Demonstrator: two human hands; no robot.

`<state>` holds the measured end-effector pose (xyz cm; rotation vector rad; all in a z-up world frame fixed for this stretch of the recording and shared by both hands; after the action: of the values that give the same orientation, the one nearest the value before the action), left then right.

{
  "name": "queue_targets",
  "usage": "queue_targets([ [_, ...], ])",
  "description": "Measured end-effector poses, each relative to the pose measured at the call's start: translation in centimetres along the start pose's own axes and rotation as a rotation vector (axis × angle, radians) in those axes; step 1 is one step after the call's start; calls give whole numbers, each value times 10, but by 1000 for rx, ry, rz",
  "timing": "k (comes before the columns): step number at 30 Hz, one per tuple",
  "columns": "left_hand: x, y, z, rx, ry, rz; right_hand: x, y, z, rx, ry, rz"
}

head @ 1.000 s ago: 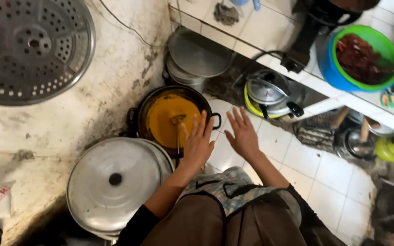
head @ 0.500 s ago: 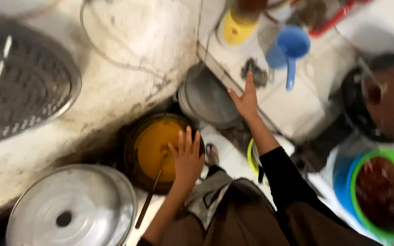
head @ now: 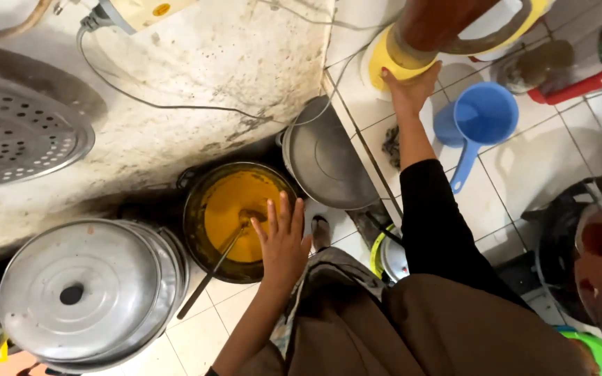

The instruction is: Blending a red chili-based mixture, scooping water into the blender, and rinsing raw fish in a sink.

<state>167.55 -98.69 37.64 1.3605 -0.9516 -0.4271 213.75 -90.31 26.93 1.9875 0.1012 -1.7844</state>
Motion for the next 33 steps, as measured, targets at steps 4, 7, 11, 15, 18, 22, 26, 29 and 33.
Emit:
queue_targets([
  [4, -6, -2, -11, -70, 89, -8, 11, -2, -18, 109, -25, 74],
  [7, 0, -8, -3, -77, 150, -8, 27, 5, -12, 171, -12, 149],
  [11, 12, -19, -8, -30, 167, -19, -4, 4, -8, 129, -48, 41],
  [15, 18, -19, -14, 3, 141, -36, -6, 5, -5, 119, -101, 96],
  [18, 21, -19, -16, -11, 149, -36, -10, 5, -4, 75, -94, 57],
  [22, 23, -18, -21, 24, 129, -37, 10, 0, -16, 94, -112, 140],
  [26, 22, -22, -25, 36, 91, -67, 12, 2, -17, 116, -133, 186],
  [29, 23, -17, -30, 84, 67, -99, 7, 3, -12, 102, -143, 182],
  [33, 21, 1, -66, 36, 39, -83, 12, 2, -16, 116, -168, 188],
])
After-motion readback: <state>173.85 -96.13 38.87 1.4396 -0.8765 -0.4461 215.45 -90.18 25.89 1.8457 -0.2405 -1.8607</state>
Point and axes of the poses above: each hand's wrist, its own z-axis away from the middle knuckle, its own y-axis out of the back of the hand, x = y × z, the point moved 8 cm from there along -z, towards the middle knuckle, and after that the axes turned 11 degrees about -y, right-handed, at the moved point
